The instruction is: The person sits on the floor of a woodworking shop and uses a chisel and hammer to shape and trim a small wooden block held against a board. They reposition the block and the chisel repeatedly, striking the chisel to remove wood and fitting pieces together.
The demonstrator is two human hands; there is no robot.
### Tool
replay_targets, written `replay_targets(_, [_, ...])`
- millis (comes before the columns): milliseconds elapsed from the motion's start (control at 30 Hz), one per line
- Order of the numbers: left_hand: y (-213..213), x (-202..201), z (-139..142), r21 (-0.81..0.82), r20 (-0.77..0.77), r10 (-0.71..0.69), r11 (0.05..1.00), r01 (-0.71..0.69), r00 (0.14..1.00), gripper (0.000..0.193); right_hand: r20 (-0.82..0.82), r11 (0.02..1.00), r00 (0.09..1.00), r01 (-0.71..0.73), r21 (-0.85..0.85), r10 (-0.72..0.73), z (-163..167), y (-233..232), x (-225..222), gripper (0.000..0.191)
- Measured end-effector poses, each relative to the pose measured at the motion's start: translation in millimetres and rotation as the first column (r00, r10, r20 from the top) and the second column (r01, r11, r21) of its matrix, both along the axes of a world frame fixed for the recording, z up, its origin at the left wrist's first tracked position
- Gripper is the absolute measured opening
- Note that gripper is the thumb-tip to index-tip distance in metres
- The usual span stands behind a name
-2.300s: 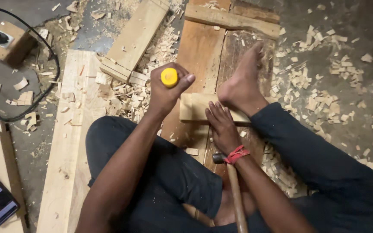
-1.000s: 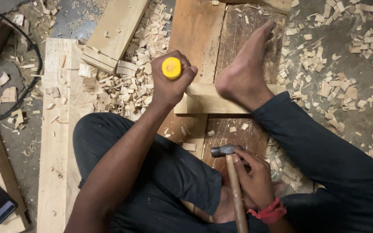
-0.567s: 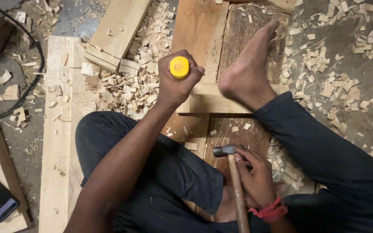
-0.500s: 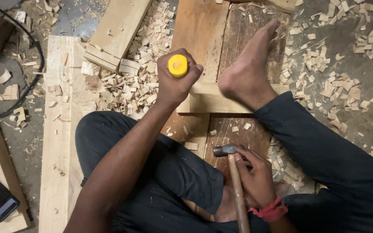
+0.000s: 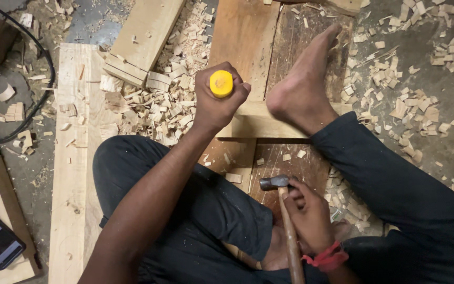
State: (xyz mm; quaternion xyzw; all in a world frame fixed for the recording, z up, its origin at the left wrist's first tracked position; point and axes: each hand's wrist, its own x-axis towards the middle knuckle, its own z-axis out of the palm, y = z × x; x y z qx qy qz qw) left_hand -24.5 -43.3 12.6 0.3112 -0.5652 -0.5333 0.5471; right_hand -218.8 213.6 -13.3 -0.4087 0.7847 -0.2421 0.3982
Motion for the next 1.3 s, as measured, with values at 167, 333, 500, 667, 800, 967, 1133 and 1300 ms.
replay_targets(167, [0,0,1,0.009,-0.045,-0.012,1.0,0.013,0.999,0.018,0.46,0.931,0.862,0.038,0.362,-0.213,-28,26,-1,0.027])
replay_targets(333, [-3,-1,1,-0.017,0.023,0.007,1.0,-0.006,1.0,0.021,0.491,0.988,0.865,0.031,0.151,-0.102,17,-3,13,0.037])
replay_targets(500, [-3,-1,-1,-0.038,0.009,0.003,0.999,-0.003,1.0,0.022,0.031,0.945,0.969,-0.233,-0.228,0.246,152,-84,4,0.051])
replay_targets(667, [-3,-2,2,-0.028,-0.009,-0.001,1.0,0.0,1.0,0.022,-0.163,0.464,0.888,-0.373,-0.804,0.431,237,-156,14,0.048])
replay_targets(800, [-3,-5,8,0.024,-0.011,0.03,0.999,-0.03,0.999,0.014,-0.676,0.279,0.543,-0.838,-0.468,0.498,235,-197,35,0.025])
replay_targets(967, [3,-5,7,-0.033,-0.085,0.067,0.997,-0.07,0.994,0.022,-0.677,0.439,0.349,-0.898,-0.043,0.648,234,-200,33,0.021])
replay_targets(1133, [-5,1,-1,0.154,-0.156,-0.076,0.983,0.1,0.985,0.015,-0.541,0.514,0.609,-0.789,-0.337,0.58,250,-172,19,0.022])
replay_targets(1300, [-14,-1,-3,0.184,-0.198,-0.058,0.978,0.095,0.978,0.013,-0.529,0.639,0.696,-0.696,-0.329,0.486,250,-151,6,0.025])
